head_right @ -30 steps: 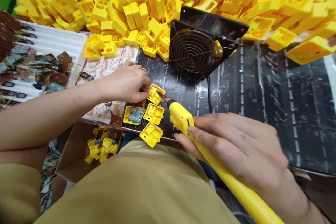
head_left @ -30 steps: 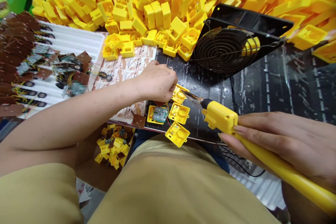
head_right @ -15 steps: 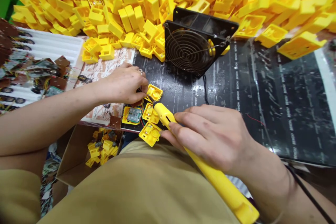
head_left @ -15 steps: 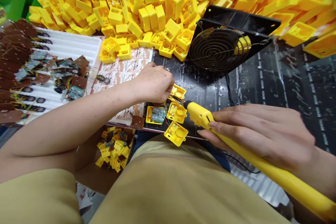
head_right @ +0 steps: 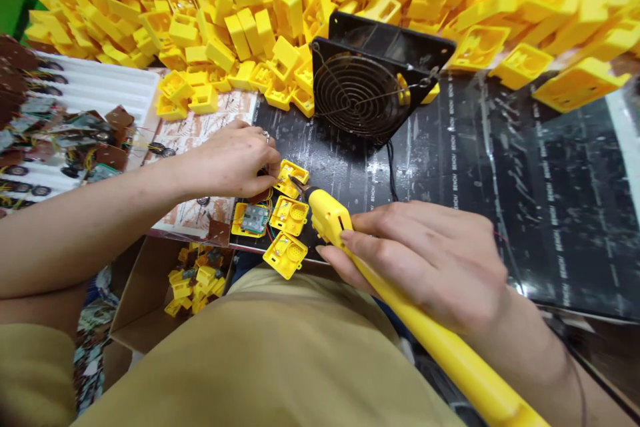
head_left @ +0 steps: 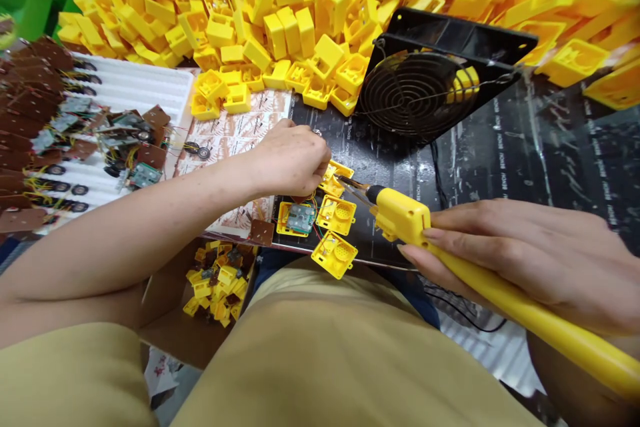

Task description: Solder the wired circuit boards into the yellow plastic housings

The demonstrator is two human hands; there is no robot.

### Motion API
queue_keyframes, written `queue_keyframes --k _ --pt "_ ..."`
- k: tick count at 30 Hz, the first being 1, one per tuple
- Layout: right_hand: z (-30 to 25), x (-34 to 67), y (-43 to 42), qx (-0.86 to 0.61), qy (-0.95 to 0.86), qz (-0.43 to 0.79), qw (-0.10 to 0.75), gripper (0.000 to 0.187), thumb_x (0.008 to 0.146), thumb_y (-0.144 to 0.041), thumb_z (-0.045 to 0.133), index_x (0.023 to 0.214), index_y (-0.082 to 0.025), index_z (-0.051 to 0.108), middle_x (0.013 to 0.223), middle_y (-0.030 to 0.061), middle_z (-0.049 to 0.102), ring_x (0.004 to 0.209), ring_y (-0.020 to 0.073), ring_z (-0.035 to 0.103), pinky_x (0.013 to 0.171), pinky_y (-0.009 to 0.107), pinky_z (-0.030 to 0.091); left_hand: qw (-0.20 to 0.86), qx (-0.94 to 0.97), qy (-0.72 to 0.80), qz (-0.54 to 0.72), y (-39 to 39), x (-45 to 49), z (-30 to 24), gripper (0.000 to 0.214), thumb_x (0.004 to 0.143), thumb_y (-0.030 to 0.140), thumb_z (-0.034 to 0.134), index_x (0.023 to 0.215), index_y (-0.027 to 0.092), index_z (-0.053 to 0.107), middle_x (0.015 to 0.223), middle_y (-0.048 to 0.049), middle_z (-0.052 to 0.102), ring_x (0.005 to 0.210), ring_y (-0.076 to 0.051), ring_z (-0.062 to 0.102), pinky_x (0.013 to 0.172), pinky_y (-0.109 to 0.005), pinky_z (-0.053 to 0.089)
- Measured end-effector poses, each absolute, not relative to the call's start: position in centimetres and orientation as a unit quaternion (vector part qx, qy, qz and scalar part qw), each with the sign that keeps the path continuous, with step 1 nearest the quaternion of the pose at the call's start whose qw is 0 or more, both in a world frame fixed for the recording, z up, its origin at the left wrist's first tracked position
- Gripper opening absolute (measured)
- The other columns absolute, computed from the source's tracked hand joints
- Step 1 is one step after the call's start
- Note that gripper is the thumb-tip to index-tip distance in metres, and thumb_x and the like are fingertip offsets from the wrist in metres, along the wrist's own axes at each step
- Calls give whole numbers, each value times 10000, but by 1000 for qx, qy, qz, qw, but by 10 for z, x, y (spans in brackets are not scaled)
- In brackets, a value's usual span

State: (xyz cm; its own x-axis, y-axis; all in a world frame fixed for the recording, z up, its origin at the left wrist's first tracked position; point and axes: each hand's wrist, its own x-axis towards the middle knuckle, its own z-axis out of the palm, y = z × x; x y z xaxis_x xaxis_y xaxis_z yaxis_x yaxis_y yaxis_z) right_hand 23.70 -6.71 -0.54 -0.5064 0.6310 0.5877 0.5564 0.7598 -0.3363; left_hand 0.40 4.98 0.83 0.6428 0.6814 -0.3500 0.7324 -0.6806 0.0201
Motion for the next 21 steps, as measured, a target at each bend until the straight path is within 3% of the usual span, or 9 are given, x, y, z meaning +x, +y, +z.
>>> queue_keyframes --k 5,11,16,21 --pt "-7 233 -69 -363 -860 48 355 232 779 -160 769 907 -227 587 774 -8 683 661 121 654 638 260 597 72 914 374 -137 52 -3 6 137 753 223 589 734 223 724 761 -21 718 808 -191 621 841 -344 414" --pt "-7 226 -61 -320 -885 8 340 223 790 -193 769 898 -203 574 782 4 701 628 117 651 585 246 568 62 904 384 -176 50 3 10 161 787 224 569 741 211 723 802 -49 720 891 -234 638 882 -383 404" --pt "2 223 -56 -284 -903 -22 323 186 815 -205 744 847 -184 561 701 -2 663 592 112 628 551 243 538 47 905 386 -172 49 7 12 148 767 227 578 718 204 716 761 -48 711 836 -222 634 865 -378 412" --pt "7 234 -72 -387 -868 48 308 280 750 -200 801 955 -247 616 835 -5 710 704 119 663 634 240 557 47 906 383 -175 49 8 12 160 765 216 571 721 210 724 729 -42 700 803 -205 621 852 -360 407"
